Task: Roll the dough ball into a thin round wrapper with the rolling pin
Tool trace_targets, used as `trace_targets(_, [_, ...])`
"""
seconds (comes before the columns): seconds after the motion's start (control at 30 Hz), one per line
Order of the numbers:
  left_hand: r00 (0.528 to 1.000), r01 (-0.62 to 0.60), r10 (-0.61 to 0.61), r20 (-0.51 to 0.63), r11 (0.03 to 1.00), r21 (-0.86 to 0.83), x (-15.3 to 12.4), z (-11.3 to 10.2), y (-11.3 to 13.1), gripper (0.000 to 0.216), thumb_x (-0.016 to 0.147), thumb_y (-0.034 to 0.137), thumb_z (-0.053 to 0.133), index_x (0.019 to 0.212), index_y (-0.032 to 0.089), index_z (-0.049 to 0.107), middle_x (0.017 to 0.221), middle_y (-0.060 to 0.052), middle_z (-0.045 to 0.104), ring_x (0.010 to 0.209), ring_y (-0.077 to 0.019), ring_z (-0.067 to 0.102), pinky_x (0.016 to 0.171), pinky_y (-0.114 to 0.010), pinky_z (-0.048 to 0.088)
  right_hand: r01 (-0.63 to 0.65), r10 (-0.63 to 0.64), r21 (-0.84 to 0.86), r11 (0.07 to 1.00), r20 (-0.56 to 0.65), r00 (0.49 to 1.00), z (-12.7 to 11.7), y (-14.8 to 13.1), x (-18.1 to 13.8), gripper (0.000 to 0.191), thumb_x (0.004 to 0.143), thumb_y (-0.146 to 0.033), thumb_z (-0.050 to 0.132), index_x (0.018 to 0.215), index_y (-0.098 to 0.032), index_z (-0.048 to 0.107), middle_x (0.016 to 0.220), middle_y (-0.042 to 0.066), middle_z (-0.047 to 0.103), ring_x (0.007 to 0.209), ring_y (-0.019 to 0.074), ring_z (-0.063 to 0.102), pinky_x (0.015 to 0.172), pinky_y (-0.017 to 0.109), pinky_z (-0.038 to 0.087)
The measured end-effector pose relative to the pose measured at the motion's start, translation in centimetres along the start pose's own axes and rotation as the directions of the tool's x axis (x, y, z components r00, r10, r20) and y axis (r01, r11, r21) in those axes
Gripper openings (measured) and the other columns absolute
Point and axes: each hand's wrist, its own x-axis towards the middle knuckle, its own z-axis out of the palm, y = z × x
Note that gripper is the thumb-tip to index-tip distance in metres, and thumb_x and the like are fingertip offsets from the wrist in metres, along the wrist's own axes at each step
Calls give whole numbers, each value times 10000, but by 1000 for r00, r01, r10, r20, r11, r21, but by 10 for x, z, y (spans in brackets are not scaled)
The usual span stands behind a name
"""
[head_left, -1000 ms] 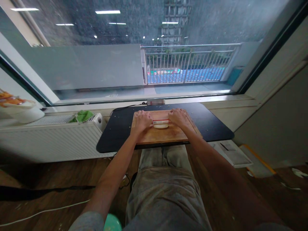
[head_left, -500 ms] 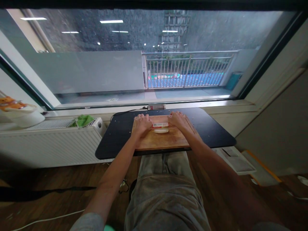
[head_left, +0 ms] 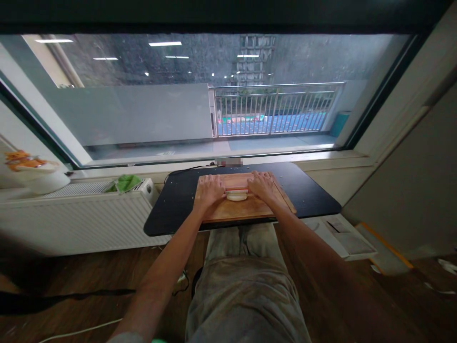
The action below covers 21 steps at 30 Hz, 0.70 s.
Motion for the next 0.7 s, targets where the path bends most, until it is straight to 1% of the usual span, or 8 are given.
trace_targets(0.17, [1000, 8, -7, 23, 999, -36, 13, 11, -5, 565, 1048, 574, 628, 1476, 203, 626, 1529, -237, 639, 1437, -437, 564, 1190, -571, 427, -46, 46, 50, 998, -1, 999, 0, -3, 16, 483, 1066, -349, 505, 1477, -153, 666, 1441, 214, 736, 1361, 365, 625, 1165, 469, 427])
trace_targets(0.23, [1000, 9, -7, 31, 998, -57, 20, 15, -7, 562, 1061, 569, 592, 1485, 202, 633, 1532, -240, 636, 1435, -441, 562, 1195, -584, 421, -49, 49, 66, 997, 1, 999, 1, -3, 24, 485, 1061, -353, 519, 1477, -159, 673, 1433, 211, 741, 1360, 374, 631, 1162, 486, 436])
trace_targets(0.4, [996, 89, -89, 10, 989, -115, 40, 18, -8, 537, 1118, 410, 381, 1522, 163, 633, 1531, -252, 644, 1407, -415, 581, 1152, -570, 470, -60, 58, 85, 995, 37, 998, 7, -5, 44, 496, 1072, -402, 542, 1477, -145, 669, 1441, 232, 730, 1381, 398, 621, 1125, 514, 479])
trace_targets(0.47, [994, 107, -106, 19, 985, -132, 44, 18, -8, 555, 1113, 374, 347, 1535, 153, 632, 1538, -253, 643, 1403, -412, 587, 1140, -568, 486, -60, 57, 80, 995, 40, 998, 9, -6, 49, 496, 1079, -418, 546, 1475, -144, 668, 1448, 232, 726, 1386, 395, 618, 1118, 506, 488])
trace_targets(0.57, [994, 111, -108, 31, 985, -136, 44, 15, -7, 558, 1107, 367, 351, 1534, 153, 639, 1540, -250, 647, 1410, -412, 587, 1141, -568, 488, -58, 55, 69, 996, 52, 997, 9, -7, 50, 495, 1086, -430, 540, 1470, -148, 674, 1448, 227, 725, 1381, 394, 619, 1109, 502, 495])
trace_targets(0.7, [997, 77, -74, 36, 992, -97, 34, 9, -6, 493, 1114, 330, 355, 1433, 173, 697, 1467, -238, 689, 1367, -403, 618, 1133, -565, 482, -34, 32, 41, 999, 52, 998, 4, -6, 39, 462, 1097, -386, 498, 1452, -167, 697, 1428, 214, 725, 1367, 382, 622, 1122, 495, 480])
